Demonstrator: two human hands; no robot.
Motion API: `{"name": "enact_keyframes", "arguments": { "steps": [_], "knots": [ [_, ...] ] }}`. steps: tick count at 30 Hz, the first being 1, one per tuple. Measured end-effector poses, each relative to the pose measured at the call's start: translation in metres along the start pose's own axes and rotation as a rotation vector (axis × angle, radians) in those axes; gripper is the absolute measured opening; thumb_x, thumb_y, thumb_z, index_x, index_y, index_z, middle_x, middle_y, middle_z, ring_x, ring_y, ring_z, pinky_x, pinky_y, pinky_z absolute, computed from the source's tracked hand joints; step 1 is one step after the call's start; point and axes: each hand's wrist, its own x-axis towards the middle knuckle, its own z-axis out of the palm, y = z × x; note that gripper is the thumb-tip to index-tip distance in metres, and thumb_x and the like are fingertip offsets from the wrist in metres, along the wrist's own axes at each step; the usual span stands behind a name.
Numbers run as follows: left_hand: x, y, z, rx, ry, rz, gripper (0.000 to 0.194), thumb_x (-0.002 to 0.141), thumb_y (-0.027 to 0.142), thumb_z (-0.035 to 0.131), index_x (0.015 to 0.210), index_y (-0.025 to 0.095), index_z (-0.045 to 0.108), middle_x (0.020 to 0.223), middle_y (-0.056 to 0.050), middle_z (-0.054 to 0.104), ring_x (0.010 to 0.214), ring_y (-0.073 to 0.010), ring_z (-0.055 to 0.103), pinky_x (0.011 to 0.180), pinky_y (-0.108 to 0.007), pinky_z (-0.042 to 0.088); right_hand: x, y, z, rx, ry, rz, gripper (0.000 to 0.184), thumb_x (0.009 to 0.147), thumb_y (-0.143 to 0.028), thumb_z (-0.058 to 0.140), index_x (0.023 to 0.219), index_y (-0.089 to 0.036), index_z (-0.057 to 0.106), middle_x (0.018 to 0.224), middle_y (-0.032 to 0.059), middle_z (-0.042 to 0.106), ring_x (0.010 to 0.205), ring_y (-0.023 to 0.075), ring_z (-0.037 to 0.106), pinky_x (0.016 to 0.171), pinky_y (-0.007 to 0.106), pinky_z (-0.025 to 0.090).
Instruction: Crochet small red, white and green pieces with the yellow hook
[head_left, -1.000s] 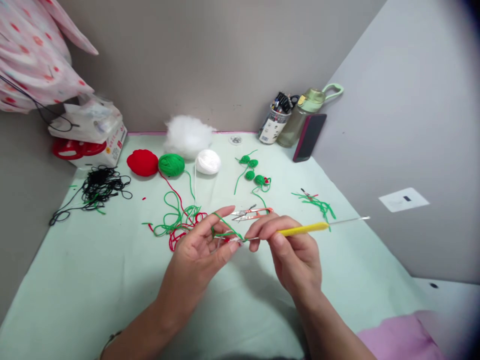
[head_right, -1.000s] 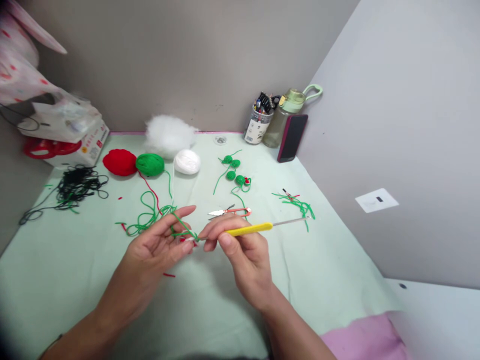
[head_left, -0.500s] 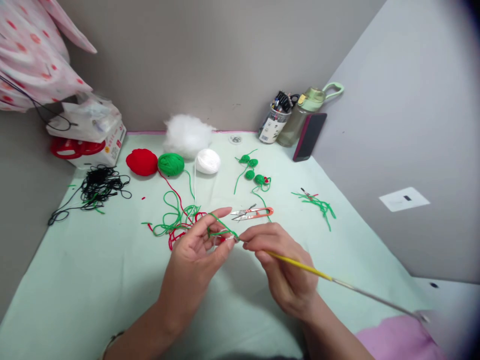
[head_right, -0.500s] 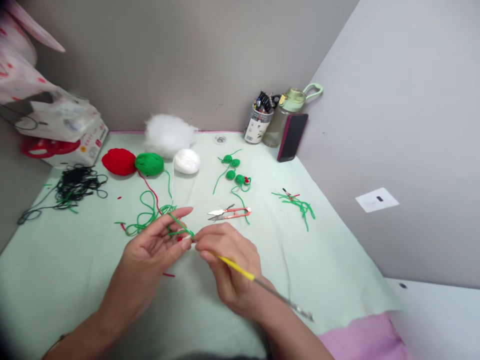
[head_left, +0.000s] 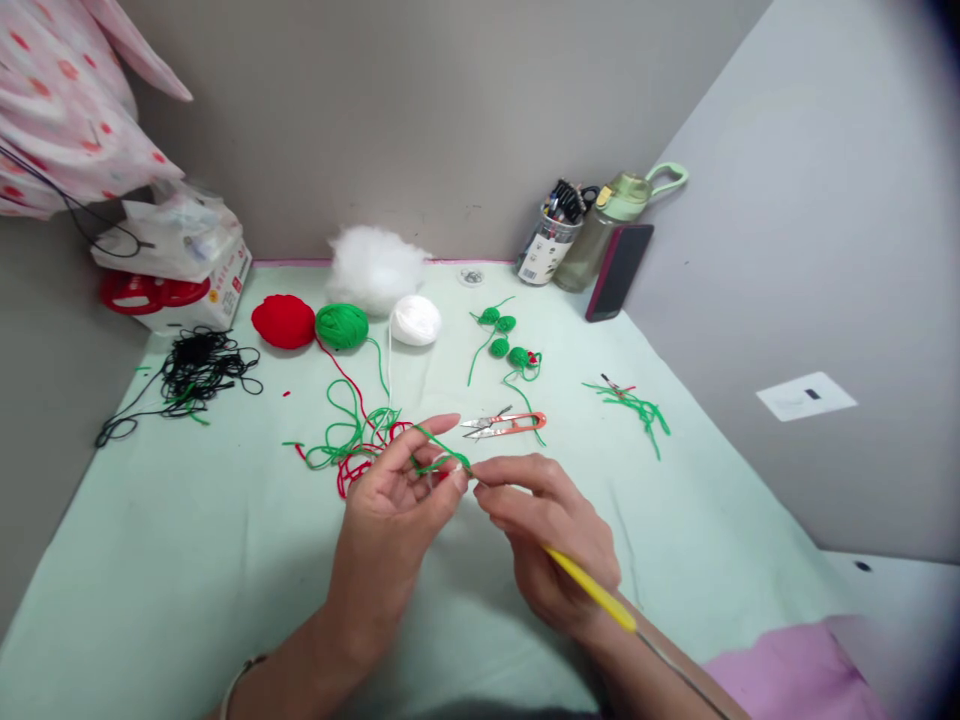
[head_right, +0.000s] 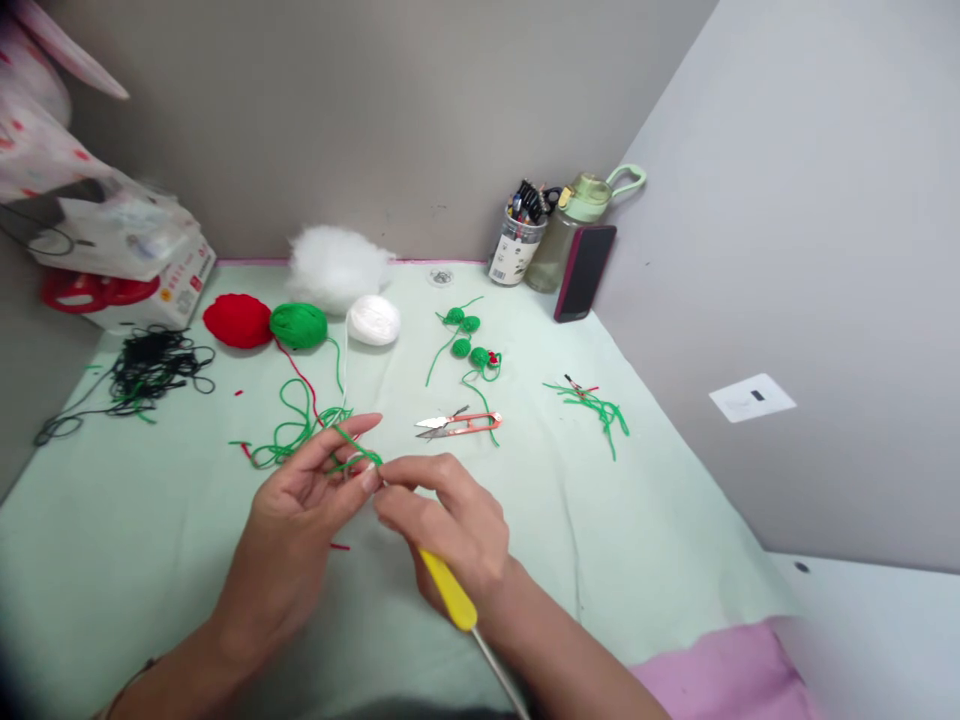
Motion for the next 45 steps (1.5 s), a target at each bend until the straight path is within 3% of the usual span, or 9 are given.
{"name": "enact_keyframes", "arguments": {
  "steps": [8, 20, 29, 33, 39, 45],
  "knots": [
    [0.000, 0.000, -0.003, -0.081, -0.061, -0.047, 0.037, 0.082, 0.027, 0.085, 0.119, 0.028, 0.077, 0.081, 0.005, 0.065, 0.084, -0.0107, 0.064, 0.081, -0.019, 0.051, 0.009, 0.006, 0.003, 0.359, 0.055, 0.251, 0.021, 0.104, -0.018, 0.058, 0.099, -0.024, 0.076, 0.090, 0.0045, 0.079, 0.085, 0.0199, 0.073, 0.080, 0.037, 0.059],
    [0.001, 0.001, -0.004, -0.055, -0.074, -0.030, 0.031, 0.081, 0.026, 0.086, 0.111, 0.030, 0.079, 0.082, 0.005, 0.064, 0.084, -0.0102, 0.065, 0.080, -0.018, 0.051, 0.009, 0.007, 0.002, 0.368, 0.055, 0.263, 0.020, 0.103, -0.020, 0.059, 0.095, -0.024, 0.077, 0.089, 0.0048, 0.079, 0.085, 0.0215, 0.074, 0.080, 0.039, 0.059],
    [0.003, 0.000, -0.006, -0.048, -0.034, -0.011, 0.036, 0.078, 0.029, 0.088, 0.113, 0.029, 0.079, 0.081, 0.005, 0.064, 0.081, -0.0109, 0.065, 0.076, -0.019, 0.052, 0.001, 0.001, 0.005, 0.149, 0.059, 0.103, 0.027, 0.099, -0.007, 0.062, 0.108, -0.025, 0.079, 0.104, 0.0088, 0.080, 0.091, 0.0192, 0.076, 0.073, 0.030, 0.060],
    [0.001, 0.000, -0.004, -0.055, -0.041, -0.016, 0.036, 0.077, 0.028, 0.089, 0.112, 0.028, 0.080, 0.078, 0.005, 0.063, 0.078, -0.0111, 0.064, 0.076, -0.020, 0.053, 0.002, 0.001, 0.004, 0.142, 0.027, 0.102, 0.028, 0.099, -0.008, 0.062, 0.111, -0.026, 0.079, 0.103, 0.0089, 0.078, 0.089, 0.0196, 0.074, 0.074, 0.031, 0.060],
    [-0.001, 0.005, 0.000, -0.071, -0.098, -0.077, 0.039, 0.074, 0.030, 0.091, 0.111, 0.027, 0.080, 0.078, 0.003, 0.066, 0.081, -0.0147, 0.067, 0.081, -0.025, 0.056, 0.007, 0.009, 0.002, 0.320, 0.024, 0.295, 0.019, 0.101, -0.022, 0.064, 0.103, -0.030, 0.081, 0.096, 0.0061, 0.076, 0.099, 0.0225, 0.070, 0.085, 0.038, 0.059],
    [0.004, 0.005, -0.005, -0.019, -0.174, -0.050, 0.028, 0.090, 0.044, 0.077, 0.112, 0.028, 0.081, 0.080, 0.001, 0.069, 0.073, -0.0140, 0.065, 0.078, -0.026, 0.057, 0.007, 0.024, 0.002, 0.535, 0.005, 0.466, 0.015, 0.100, -0.034, 0.068, 0.096, -0.026, 0.080, 0.094, 0.0060, 0.077, 0.096, 0.0225, 0.069, 0.089, 0.041, 0.057]
  ]
}}
